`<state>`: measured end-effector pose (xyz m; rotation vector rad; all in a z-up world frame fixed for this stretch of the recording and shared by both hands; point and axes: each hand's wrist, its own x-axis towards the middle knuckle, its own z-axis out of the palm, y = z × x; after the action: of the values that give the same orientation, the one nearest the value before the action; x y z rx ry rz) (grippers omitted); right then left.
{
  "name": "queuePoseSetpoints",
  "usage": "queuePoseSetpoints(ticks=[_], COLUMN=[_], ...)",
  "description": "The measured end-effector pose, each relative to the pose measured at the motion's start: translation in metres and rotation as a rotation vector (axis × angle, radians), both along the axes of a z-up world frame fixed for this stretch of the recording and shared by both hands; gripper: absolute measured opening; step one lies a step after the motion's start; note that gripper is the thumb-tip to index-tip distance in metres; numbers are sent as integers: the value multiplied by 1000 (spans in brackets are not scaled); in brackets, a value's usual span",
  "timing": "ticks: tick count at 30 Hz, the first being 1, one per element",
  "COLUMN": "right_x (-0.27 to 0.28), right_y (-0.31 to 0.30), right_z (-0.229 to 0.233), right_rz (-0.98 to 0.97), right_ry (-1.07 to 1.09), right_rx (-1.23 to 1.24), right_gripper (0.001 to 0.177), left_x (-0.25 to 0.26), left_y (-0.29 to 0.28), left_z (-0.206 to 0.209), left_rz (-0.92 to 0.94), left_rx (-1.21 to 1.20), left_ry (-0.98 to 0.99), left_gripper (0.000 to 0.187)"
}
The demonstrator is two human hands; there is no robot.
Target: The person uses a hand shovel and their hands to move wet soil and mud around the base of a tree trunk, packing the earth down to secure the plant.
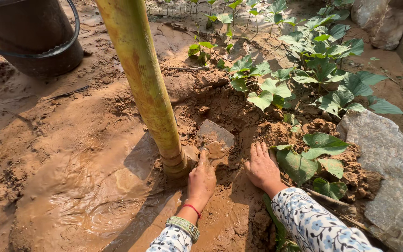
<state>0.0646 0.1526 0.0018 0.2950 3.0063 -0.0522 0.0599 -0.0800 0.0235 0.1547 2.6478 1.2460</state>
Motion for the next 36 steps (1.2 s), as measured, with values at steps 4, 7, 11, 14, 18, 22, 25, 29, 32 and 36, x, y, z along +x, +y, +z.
queuePoseSetpoints(ticks=[4, 7, 11, 14, 18, 22, 25, 29, 32, 36], right_x=[5, 8, 10, 15, 21, 31, 30, 30, 31, 32], right_y=[-4, -3, -8, -14, -20, -19, -22, -23, -20, -22], right_z=[4, 1, 2, 7, 10, 7, 6, 9, 7, 7], right_rz=[-19, -2, 10, 1, -19, -29, -6, -19, 0, -18], right_ry=[-83, -132, -156, -167, -184, -137, -138, -111, -85, -85], right_rx=[11, 59, 135, 181, 211, 157, 194, 158, 172, 145], right_gripper=[76, 75, 74, 75, 74, 74, 73, 71, 70, 70], left_x=[2, -5, 11, 25, 37, 45, 48, 44, 48, 45], left_y=[-20, -24, -32, -44, -53, -48, -29, 0, 18, 29], left_z=[-35, -35, -27, -34, -33, -19, -16, -27, -42, -49], left_rz=[-170, -29, 20, 19, -68, -7, 148, 356, 491, 586], left_rx=[-196, -52, 94, 190, -116, -5, 254, 452, 485, 594], left_ry=[-140, -168, -32, 40, -268, -319, -322, -440, -492, -530], left_gripper=[73, 67, 69, 68, 68, 69, 70, 70, 71, 71])
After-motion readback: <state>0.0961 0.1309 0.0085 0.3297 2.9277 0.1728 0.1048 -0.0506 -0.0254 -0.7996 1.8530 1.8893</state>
